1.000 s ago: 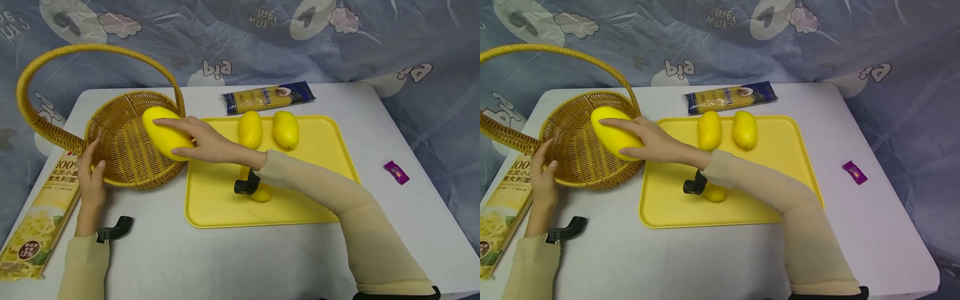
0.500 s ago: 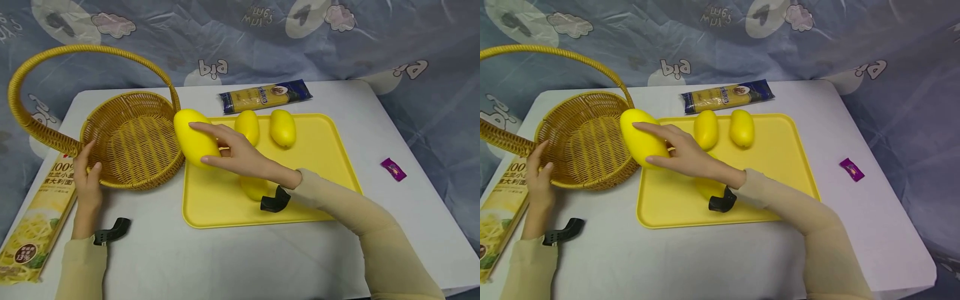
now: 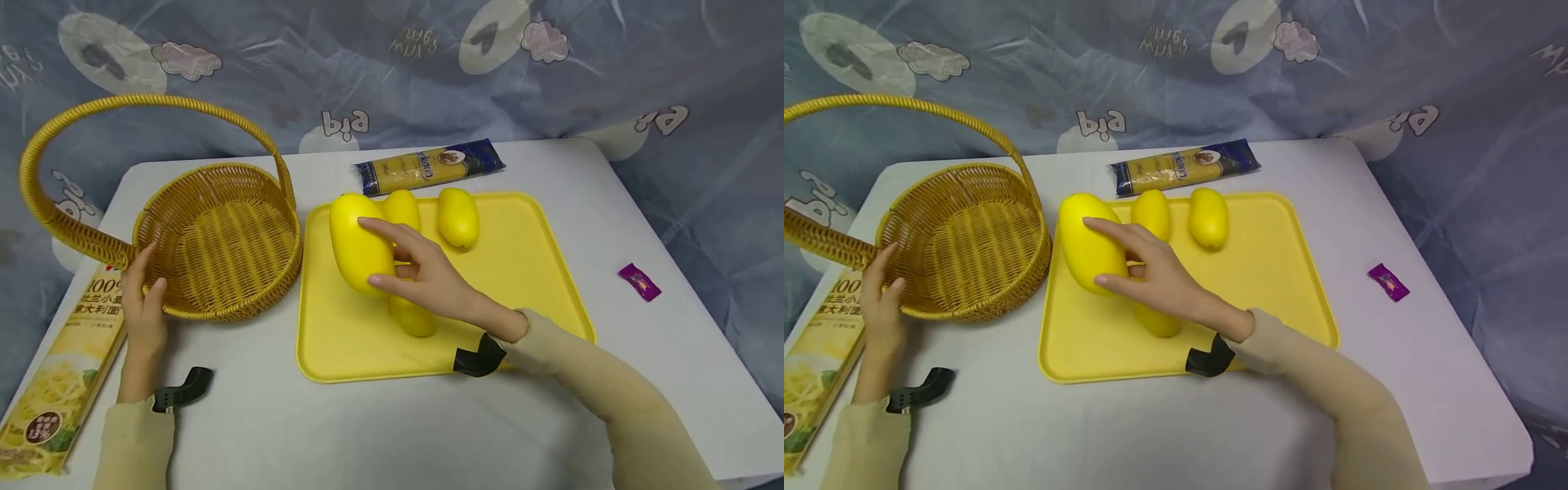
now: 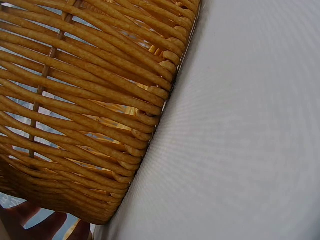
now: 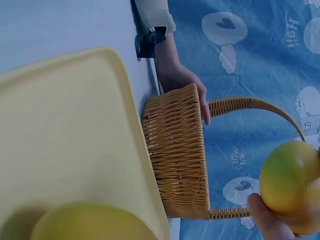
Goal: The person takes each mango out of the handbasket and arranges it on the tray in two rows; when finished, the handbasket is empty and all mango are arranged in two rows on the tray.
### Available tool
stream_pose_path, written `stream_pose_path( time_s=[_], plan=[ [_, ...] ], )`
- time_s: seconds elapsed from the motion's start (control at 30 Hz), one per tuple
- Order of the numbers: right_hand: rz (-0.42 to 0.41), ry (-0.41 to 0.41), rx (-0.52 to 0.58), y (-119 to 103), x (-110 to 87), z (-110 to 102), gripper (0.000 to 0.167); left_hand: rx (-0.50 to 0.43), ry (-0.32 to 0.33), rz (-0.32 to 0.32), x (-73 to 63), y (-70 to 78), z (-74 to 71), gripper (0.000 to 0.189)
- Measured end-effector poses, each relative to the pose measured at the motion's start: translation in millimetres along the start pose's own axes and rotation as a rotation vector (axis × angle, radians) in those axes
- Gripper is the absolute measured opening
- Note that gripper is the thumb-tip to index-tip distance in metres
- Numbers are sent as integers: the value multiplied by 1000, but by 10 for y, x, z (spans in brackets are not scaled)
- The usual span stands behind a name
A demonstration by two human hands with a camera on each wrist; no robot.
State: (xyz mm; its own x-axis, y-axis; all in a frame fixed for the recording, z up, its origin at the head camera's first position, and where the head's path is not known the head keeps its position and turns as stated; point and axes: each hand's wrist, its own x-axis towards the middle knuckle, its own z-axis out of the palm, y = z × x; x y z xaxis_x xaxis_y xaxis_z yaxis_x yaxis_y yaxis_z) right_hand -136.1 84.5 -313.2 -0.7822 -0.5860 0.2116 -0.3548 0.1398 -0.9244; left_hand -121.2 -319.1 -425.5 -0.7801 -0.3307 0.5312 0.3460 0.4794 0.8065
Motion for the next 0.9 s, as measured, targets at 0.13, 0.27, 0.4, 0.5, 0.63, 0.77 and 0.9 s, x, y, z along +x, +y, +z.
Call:
stream_pose_path(
  time_s=[0.13, 0.27, 0.4, 0.5, 0.63, 0.77, 0.9],
  plan=[
    [17, 38, 31, 55, -116, -47, 68, 8, -1, -9, -30, 11, 1, 47],
    [33, 80, 74, 94, -217, -125, 69, 2, -6, -10, -41, 23, 2, 47],
    [54, 126, 98, 120, -308, -210, 69, 0, -8, -5, -28, 33, 0, 47],
    [71, 149, 101, 150, -376, -267, 69, 3, 0, -1, -25, 23, -8, 47],
    [82, 169, 101, 188, -467, -338, 69, -1, 4, 17, -19, 27, -12, 47],
    [92, 191, 83, 226, -557, -405, 68, -1, -2, 26, -22, 73, 0, 46],
    [115, 214, 39, 268, -650, -473, 68, 9, -3, 23, -20, 32, -6, 46]
  ],
)
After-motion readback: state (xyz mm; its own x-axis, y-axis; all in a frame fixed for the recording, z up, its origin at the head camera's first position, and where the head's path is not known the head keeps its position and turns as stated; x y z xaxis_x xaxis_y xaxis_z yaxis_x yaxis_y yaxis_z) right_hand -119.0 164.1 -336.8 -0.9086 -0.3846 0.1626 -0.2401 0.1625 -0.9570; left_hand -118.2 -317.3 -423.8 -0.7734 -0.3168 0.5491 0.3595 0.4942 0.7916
